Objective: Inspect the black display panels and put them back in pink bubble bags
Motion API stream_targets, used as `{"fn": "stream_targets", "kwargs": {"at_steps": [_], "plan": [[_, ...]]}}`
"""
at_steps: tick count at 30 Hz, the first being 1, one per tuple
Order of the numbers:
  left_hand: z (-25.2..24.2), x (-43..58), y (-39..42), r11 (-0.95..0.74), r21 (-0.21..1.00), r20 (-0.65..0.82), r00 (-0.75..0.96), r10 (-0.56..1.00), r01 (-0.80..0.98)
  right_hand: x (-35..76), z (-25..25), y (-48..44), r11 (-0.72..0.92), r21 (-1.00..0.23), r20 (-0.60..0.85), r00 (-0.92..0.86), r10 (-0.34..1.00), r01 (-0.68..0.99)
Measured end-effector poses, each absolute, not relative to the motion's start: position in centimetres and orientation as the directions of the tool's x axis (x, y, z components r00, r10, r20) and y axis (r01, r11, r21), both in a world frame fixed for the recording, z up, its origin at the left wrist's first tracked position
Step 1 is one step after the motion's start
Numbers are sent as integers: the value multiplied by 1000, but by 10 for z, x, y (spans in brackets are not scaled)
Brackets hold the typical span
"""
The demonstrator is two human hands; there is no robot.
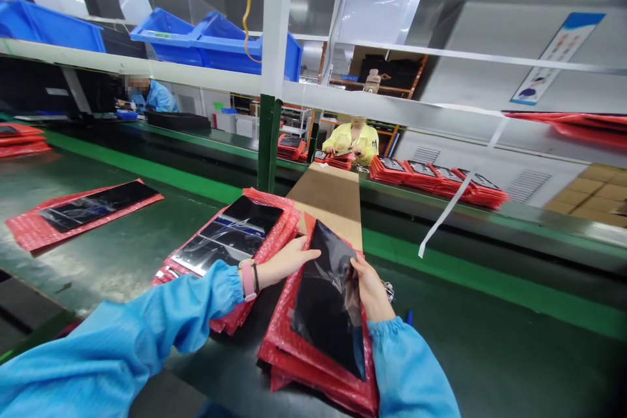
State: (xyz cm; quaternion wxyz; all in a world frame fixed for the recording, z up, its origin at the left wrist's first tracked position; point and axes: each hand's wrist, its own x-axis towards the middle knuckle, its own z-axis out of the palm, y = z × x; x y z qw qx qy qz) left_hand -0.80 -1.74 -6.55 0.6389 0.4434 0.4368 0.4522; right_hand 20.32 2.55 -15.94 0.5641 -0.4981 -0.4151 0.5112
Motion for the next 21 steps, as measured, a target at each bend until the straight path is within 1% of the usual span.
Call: {"fn": "stream_targets", "kwargs": {"at_steps": [2,4,7,8,10,12,15,18,21], "plan": [[-66,-9,-19,144,972,-112,171,979,-186,198,-153,18,30,-989,7,161,987,-143],[-64,-19,-20,128,976,-99,165,981,-179,201,-147,8,85,-991,63,201,978,-103],[-56,-53,-15,126,976,-95,168,981,-180,228,-140,-8,146,-989,140,318,938,5],[-51,-69,-11,122,976,-93,160,983,-182,241,-141,-12,144,-988,153,377,914,51],[-43,-103,-1,101,976,-79,121,990,-193,268,-146,-17,89,-988,138,454,880,127],[-38,-137,11,85,975,-70,79,994,-205,289,-156,-17,7,-984,87,451,888,175],[-39,-175,26,89,975,-81,46,996,-204,303,-172,-10,-74,-970,21,385,923,230],[-46,-197,33,128,978,-120,58,991,-163,304,-181,-4,-88,-958,10,335,942,274],[-51,-207,35,162,982,-155,75,985,-102,301,-181,-5,-75,-950,30,329,944,302]]}}
